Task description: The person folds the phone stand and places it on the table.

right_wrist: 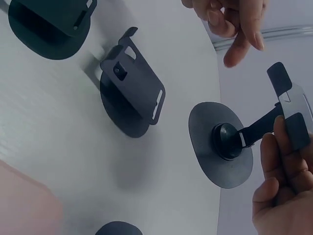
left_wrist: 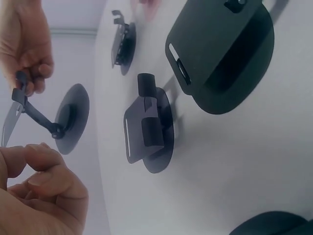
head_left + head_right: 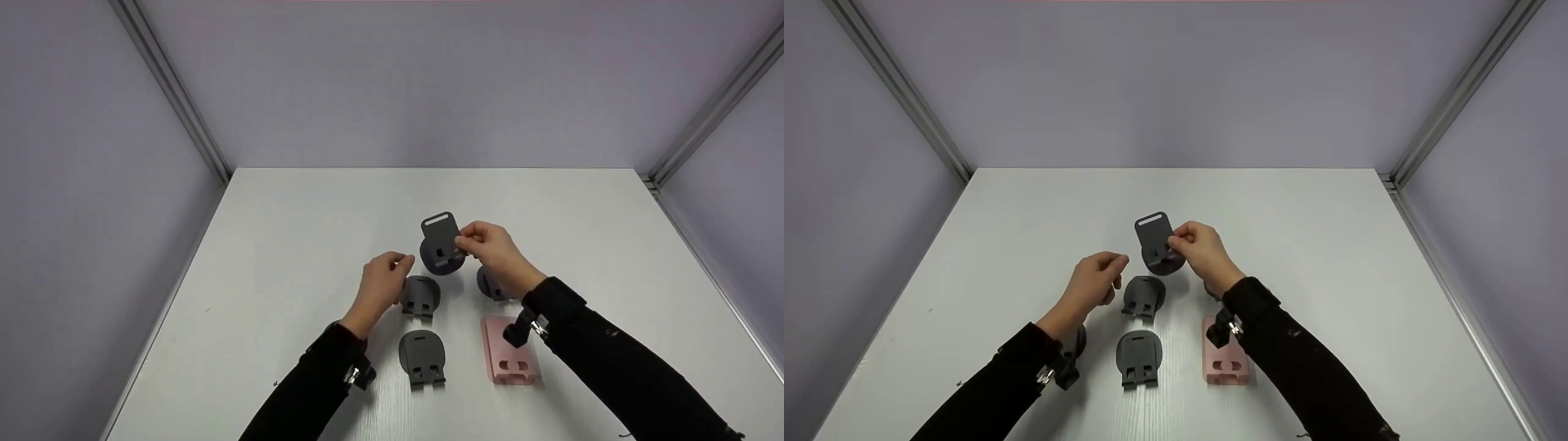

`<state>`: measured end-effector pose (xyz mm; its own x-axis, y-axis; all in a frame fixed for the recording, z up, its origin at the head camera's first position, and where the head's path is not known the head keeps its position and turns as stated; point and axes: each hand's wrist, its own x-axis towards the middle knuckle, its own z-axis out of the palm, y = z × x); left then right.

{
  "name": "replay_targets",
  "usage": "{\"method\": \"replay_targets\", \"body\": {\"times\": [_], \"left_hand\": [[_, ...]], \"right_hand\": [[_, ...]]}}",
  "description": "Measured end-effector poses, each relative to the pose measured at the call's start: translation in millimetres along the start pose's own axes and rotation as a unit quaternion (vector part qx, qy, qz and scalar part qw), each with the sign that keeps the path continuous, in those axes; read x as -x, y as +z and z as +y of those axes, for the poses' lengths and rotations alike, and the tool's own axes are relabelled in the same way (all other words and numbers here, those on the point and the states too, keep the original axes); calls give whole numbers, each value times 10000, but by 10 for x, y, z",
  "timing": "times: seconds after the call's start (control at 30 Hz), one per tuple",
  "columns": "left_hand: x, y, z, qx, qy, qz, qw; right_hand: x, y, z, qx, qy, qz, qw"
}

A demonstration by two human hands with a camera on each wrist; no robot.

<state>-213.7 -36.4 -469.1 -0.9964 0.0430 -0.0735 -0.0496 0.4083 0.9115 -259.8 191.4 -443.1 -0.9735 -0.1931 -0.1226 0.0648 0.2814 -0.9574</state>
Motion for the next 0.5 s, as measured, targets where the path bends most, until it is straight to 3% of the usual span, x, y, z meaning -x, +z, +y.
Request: {"method": "replay_targets", "body": {"times": [0.2, 0.5], "left_hand": [[-23, 9, 25, 491, -216, -62, 9985], [-27, 39, 21, 776, -95, -173, 9968]], "right_hand": [[68, 103, -32, 59, -175, -202, 9996], [173, 217, -32, -133, -184, -573, 9981]]}}
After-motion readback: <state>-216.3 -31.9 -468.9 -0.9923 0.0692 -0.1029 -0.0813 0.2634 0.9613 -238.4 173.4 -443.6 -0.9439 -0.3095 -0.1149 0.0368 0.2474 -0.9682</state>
